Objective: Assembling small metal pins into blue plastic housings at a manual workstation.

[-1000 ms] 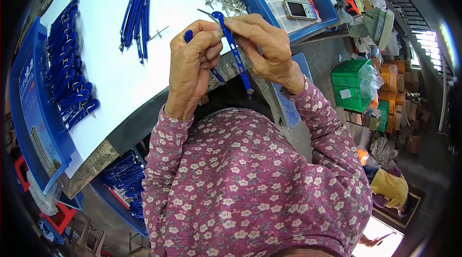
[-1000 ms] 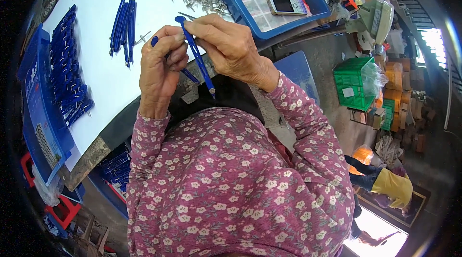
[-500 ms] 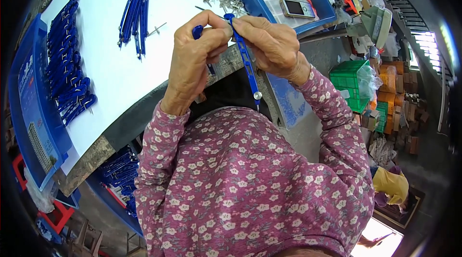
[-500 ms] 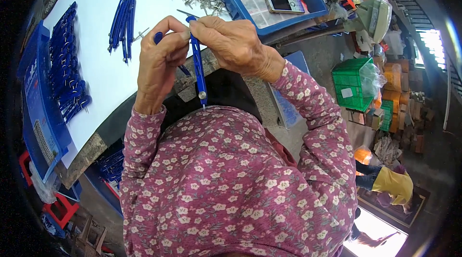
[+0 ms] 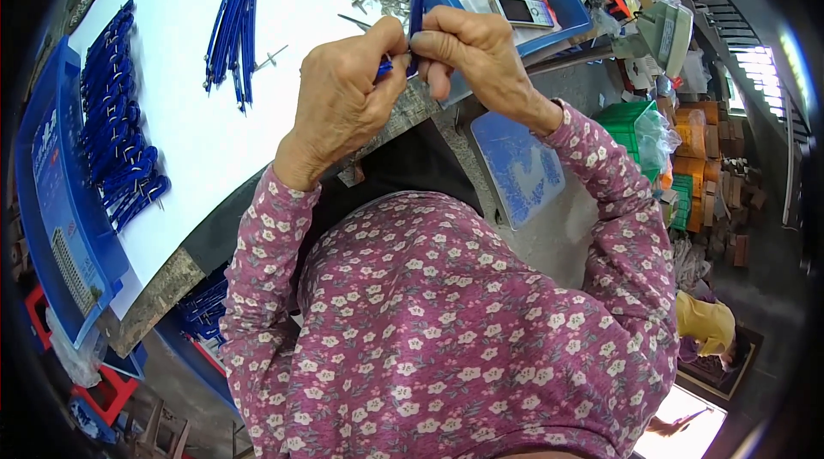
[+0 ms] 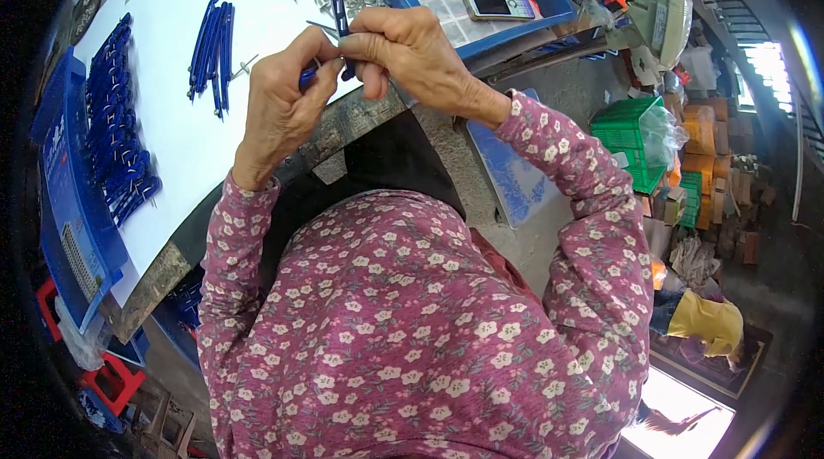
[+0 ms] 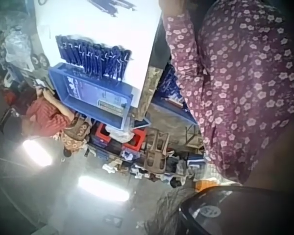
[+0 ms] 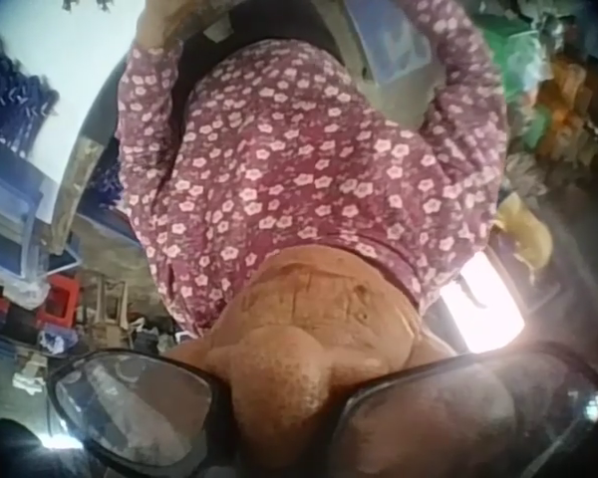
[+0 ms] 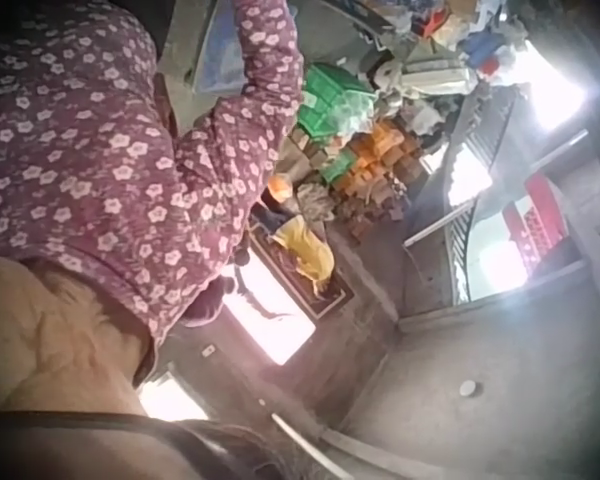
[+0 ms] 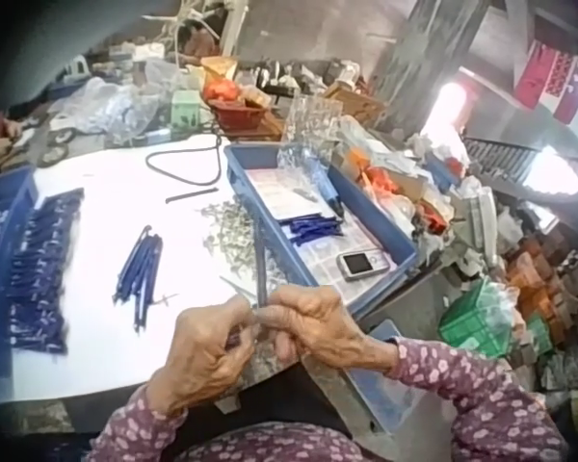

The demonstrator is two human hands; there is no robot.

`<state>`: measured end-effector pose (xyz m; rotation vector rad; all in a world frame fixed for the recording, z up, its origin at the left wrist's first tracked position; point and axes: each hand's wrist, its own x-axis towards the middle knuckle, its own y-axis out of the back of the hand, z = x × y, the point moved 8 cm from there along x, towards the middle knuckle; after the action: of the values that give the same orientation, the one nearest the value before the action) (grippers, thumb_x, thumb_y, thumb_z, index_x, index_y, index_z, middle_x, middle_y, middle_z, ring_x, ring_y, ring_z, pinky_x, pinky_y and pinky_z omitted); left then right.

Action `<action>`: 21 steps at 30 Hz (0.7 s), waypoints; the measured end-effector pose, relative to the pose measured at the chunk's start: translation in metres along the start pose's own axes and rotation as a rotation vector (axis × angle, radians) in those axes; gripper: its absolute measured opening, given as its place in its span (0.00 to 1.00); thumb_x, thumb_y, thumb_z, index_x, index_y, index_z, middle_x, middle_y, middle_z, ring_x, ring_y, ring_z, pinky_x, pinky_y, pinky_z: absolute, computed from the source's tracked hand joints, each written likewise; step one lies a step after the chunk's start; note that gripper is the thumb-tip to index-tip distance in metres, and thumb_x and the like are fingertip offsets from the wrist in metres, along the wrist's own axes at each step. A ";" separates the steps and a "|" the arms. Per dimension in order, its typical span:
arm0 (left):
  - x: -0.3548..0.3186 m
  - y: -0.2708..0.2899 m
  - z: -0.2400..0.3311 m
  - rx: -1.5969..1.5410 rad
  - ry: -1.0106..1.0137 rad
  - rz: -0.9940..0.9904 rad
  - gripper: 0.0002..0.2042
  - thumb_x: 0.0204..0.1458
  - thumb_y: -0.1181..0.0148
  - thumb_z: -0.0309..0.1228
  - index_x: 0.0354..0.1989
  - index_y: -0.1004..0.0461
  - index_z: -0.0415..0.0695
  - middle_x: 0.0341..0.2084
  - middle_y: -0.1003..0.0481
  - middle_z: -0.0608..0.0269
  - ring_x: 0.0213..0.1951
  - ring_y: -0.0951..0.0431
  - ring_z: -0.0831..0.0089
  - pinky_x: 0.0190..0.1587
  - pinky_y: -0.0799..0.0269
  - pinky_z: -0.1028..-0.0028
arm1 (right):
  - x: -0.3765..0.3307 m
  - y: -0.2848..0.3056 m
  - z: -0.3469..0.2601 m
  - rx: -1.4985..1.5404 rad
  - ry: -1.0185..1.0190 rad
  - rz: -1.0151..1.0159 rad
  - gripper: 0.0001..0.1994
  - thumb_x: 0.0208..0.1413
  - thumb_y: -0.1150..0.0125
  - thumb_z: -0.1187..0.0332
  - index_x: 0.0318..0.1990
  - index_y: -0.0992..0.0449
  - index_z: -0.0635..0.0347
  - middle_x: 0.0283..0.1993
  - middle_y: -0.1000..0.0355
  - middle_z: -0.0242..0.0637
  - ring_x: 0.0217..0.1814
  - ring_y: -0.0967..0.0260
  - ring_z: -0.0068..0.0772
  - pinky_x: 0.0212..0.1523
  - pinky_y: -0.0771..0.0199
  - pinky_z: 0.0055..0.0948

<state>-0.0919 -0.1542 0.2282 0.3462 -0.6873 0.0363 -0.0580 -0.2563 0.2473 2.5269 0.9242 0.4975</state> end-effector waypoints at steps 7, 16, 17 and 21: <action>-0.002 -0.003 0.015 0.250 -0.243 -0.018 0.04 0.42 0.46 0.23 0.26 0.34 0.43 0.13 0.32 0.61 0.16 0.31 0.67 0.20 0.37 0.70 | 0.003 -0.010 0.026 0.152 -0.286 -0.128 0.15 0.55 0.49 0.60 0.23 0.31 0.62 0.11 0.40 0.27 0.10 0.42 0.14 0.11 0.43 0.12; 0.001 0.002 0.021 0.359 -0.299 0.040 0.05 0.44 0.46 0.24 0.26 0.36 0.43 0.13 0.34 0.61 0.16 0.32 0.67 0.20 0.39 0.70 | 0.009 -0.014 0.040 0.366 -0.541 -0.108 0.14 0.54 0.50 0.59 0.24 0.32 0.60 0.11 0.48 0.23 0.09 0.52 0.15 0.11 0.41 0.17; 0.002 0.004 0.024 0.371 -0.301 0.057 0.05 0.44 0.45 0.24 0.26 0.36 0.43 0.13 0.35 0.61 0.16 0.32 0.66 0.20 0.39 0.70 | 0.010 -0.010 0.040 0.365 -0.535 -0.103 0.14 0.54 0.50 0.59 0.24 0.32 0.60 0.11 0.48 0.23 0.09 0.52 0.15 0.11 0.41 0.17; 0.006 0.007 0.026 0.443 -0.296 0.060 0.07 0.43 0.45 0.25 0.30 0.35 0.43 0.13 0.32 0.61 0.18 0.29 0.67 0.21 0.35 0.70 | 0.015 -0.008 0.029 0.391 -0.487 -0.131 0.12 0.56 0.51 0.63 0.33 0.30 0.64 0.17 0.44 0.22 0.12 0.48 0.11 0.12 0.36 0.15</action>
<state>-0.1040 -0.1564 0.2526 0.7668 -0.9840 0.1997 -0.0383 -0.2483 0.2216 2.7039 1.0548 -0.3656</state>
